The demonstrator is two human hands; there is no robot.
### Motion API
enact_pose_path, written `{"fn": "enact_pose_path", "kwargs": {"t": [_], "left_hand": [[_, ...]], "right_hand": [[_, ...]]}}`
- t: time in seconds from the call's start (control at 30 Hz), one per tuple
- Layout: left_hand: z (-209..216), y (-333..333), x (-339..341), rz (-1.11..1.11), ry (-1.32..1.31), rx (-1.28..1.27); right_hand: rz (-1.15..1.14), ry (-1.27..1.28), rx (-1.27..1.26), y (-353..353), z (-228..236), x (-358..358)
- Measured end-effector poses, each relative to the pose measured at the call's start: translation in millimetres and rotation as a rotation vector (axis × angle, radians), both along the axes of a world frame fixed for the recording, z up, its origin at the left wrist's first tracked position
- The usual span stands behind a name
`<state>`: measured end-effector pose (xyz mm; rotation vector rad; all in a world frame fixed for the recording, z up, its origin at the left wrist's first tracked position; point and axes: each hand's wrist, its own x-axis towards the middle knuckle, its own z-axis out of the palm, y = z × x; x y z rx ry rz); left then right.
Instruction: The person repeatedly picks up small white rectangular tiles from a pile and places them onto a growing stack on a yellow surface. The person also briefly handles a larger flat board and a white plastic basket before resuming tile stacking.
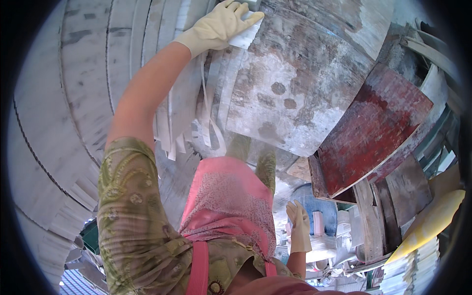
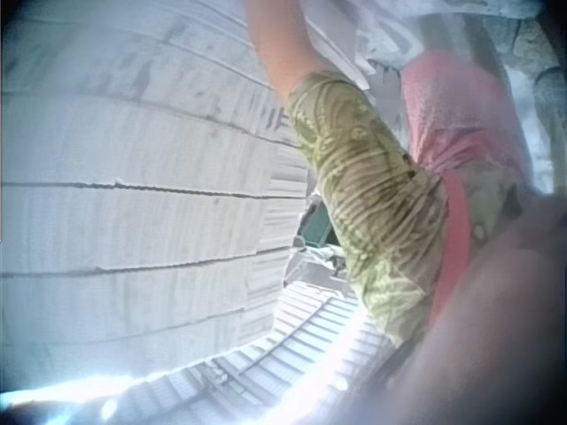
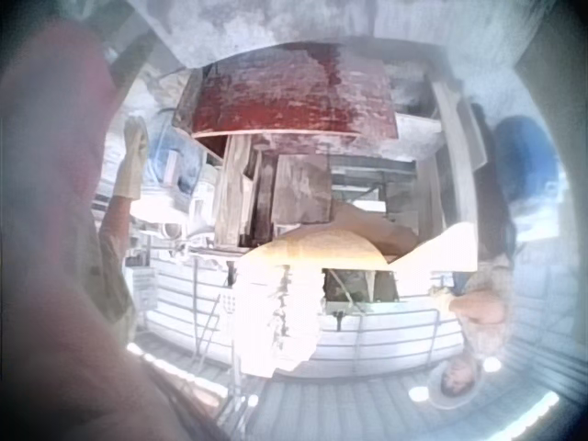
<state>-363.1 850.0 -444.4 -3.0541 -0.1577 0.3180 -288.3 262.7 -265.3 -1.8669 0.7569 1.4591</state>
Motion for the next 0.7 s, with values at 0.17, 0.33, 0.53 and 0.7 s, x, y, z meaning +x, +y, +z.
{"fn": "enact_pose_path", "kwargs": {"t": [0.17,0.33,0.53,0.7], "left_hand": [[4.2,5.8,2.6,0.098,0.099,-0.098],[-3.8,2.7,-4.9,0.208,-0.053,0.086],[-33.9,-9.8,-2.8,0.450,0.160,0.110],[-62.3,-8.2,-7.4,0.487,0.006,0.109]], "right_hand": [[0.053,0.021,0.021,4.9,-4.3,6.2],[0.095,0.034,0.013,12.1,-10.2,10.1],[0.197,0.038,0.086,25.4,-35.5,20.0],[0.452,-0.071,0.338,124.4,-133.8,58.3]]}}
